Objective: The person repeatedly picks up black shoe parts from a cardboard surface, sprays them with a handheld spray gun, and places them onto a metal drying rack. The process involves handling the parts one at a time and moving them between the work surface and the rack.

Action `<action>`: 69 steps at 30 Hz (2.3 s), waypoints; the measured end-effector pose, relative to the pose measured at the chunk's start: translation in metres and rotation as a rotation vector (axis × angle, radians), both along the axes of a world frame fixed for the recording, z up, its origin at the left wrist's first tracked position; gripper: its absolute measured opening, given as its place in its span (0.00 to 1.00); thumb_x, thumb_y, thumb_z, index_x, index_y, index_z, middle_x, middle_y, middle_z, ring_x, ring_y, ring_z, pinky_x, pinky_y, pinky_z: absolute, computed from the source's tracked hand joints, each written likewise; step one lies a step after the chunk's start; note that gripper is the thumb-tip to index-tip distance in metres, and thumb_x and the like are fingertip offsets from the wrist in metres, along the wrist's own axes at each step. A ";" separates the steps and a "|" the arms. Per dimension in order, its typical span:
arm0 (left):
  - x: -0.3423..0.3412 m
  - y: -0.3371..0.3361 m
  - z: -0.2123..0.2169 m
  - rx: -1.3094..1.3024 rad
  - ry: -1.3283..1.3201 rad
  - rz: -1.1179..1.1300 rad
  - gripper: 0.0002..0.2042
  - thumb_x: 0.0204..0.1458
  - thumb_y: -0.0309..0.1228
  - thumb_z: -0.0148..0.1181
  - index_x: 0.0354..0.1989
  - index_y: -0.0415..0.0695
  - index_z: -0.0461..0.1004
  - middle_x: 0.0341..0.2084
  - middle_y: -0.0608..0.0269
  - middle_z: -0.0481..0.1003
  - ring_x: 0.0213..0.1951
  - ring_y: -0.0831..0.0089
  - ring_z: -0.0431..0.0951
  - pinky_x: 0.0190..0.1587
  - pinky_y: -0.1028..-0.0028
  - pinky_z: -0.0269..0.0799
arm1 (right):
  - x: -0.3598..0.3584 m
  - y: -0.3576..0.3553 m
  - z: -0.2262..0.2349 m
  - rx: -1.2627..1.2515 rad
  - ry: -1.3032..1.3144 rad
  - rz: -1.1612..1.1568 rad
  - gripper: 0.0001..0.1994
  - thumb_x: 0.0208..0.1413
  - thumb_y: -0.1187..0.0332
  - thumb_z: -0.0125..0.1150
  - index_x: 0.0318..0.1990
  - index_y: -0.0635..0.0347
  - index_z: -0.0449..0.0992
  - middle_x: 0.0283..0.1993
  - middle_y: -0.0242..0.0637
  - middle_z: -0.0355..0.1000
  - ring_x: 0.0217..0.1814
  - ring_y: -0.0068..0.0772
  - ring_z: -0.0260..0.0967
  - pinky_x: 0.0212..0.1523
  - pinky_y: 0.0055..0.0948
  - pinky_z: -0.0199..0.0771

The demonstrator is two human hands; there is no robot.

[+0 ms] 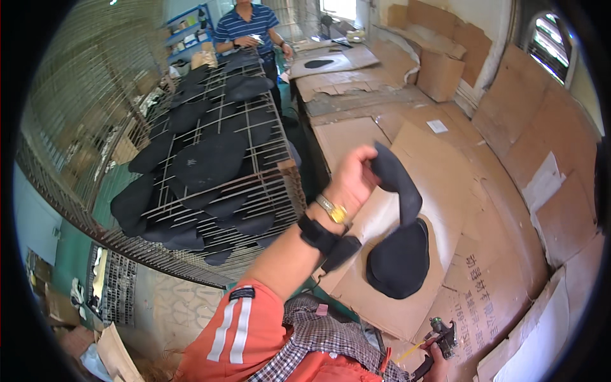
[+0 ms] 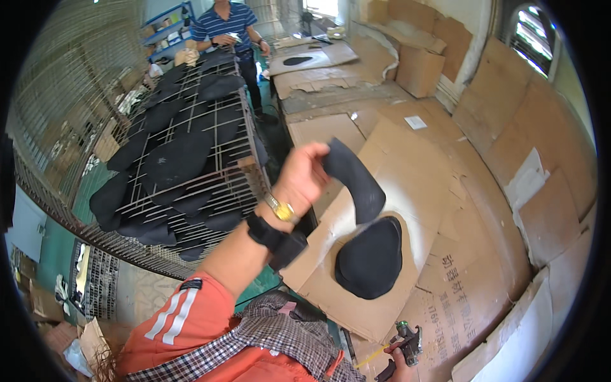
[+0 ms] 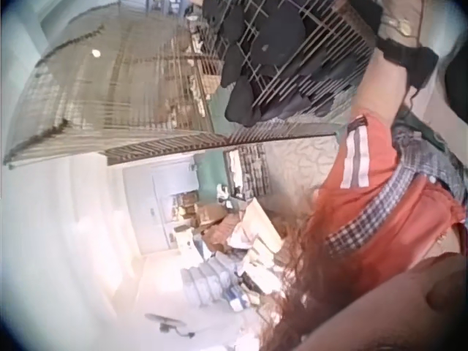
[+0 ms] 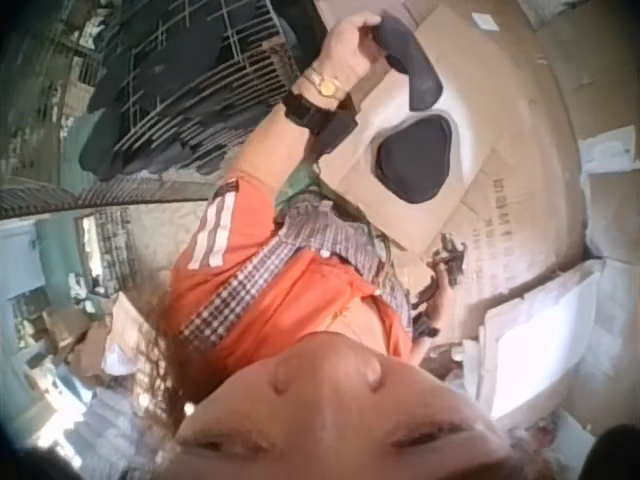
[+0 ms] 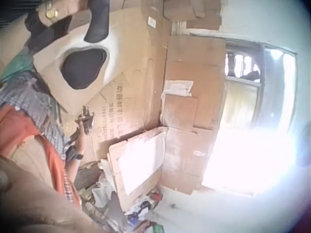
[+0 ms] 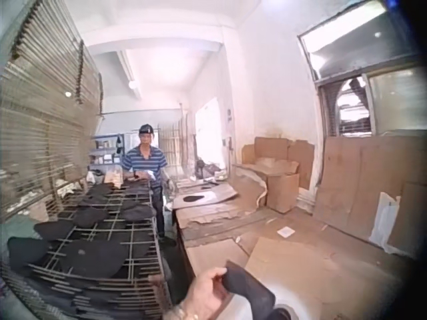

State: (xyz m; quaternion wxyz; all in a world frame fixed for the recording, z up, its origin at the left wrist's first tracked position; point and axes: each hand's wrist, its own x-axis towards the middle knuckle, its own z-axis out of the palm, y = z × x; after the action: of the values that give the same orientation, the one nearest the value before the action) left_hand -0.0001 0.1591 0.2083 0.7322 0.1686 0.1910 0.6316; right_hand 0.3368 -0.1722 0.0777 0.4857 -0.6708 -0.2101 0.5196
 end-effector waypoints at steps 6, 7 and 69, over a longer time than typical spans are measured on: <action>-0.161 0.076 0.093 0.395 -0.191 0.604 0.03 0.48 0.22 0.51 0.31 0.41 0.70 0.30 0.60 0.74 0.34 0.65 0.75 0.41 0.64 0.73 | -0.028 0.056 0.024 0.073 -0.059 0.208 0.12 0.56 0.63 0.58 0.45 0.57 0.76 0.32 0.33 0.75 0.09 0.16 0.54 0.08 0.16 0.50; -0.183 0.088 0.092 0.425 -0.228 0.744 0.04 0.48 0.23 0.51 0.33 0.41 0.70 0.30 0.59 0.73 0.35 0.65 0.74 0.42 0.63 0.73 | -0.030 0.061 0.022 0.045 -0.045 0.225 0.13 0.56 0.63 0.58 0.46 0.57 0.76 0.32 0.33 0.75 0.09 0.16 0.54 0.09 0.15 0.51; -0.601 -0.355 -0.120 -0.324 1.372 2.209 0.29 0.64 0.44 0.37 0.67 0.35 0.48 0.67 0.50 0.49 0.67 0.61 0.48 0.68 0.67 0.41 | -0.529 0.242 -0.139 0.576 0.161 0.951 0.23 0.66 0.58 0.39 0.64 0.61 0.58 0.62 0.39 0.60 0.63 0.32 0.57 0.63 0.30 0.55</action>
State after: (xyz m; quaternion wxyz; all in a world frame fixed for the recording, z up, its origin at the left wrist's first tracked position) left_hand -0.6009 -0.1956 0.0879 -0.4022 0.1199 0.6325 0.6510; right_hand -0.1925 0.0694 -0.0609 0.3759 -0.3006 -0.5853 0.6525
